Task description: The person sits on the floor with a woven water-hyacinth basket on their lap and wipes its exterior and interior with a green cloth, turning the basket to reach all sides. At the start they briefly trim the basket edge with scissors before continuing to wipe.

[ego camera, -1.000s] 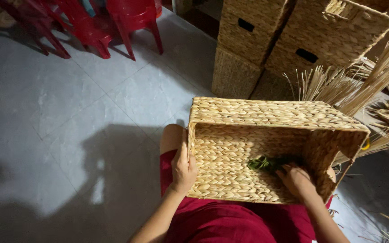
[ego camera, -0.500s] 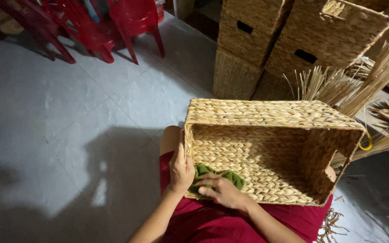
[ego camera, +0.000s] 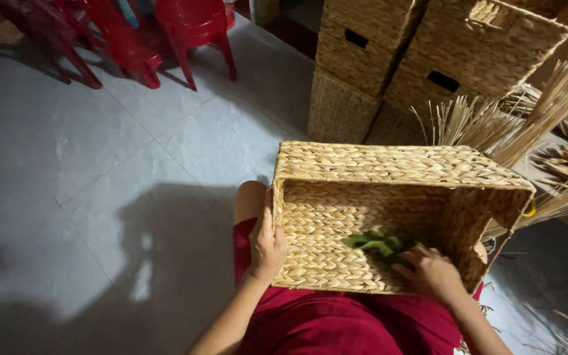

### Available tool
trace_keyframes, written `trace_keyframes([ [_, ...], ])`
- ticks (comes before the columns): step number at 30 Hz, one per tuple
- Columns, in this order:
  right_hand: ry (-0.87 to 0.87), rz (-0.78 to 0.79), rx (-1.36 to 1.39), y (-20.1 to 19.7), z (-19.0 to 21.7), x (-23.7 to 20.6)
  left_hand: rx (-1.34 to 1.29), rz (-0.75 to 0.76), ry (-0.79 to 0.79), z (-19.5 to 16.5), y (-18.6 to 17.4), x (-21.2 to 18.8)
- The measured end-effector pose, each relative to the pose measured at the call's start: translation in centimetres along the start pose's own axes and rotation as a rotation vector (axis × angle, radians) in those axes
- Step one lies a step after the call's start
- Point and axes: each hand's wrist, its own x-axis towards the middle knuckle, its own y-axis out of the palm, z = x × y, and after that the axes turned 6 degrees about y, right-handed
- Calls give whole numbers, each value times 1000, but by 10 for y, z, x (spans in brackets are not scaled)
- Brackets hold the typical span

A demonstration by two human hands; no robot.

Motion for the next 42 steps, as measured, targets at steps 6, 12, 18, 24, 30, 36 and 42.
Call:
trace_keyframes([
  [6,299,123,28,20,19,19,39,5,26,8,3,-5],
  [12,166,292,386,13,138,62,5,53,-152,-3,3,2],
  [18,-393,147,605,-7,209,78,-3,-2,28,-22,-4,13],
  [24,-11,325,213,-8,150,66,-60,5,-3,-31,-6,17],
  [30,42,-59,-80,24,9,48,-51,6,22,-29,-8,21],
  [36,218,17,-24,29,-2,39,-51,10,46,-24,-7,19],
  [42,249,247,249,7,83,58,27,31,-78,-5,4,5],
])
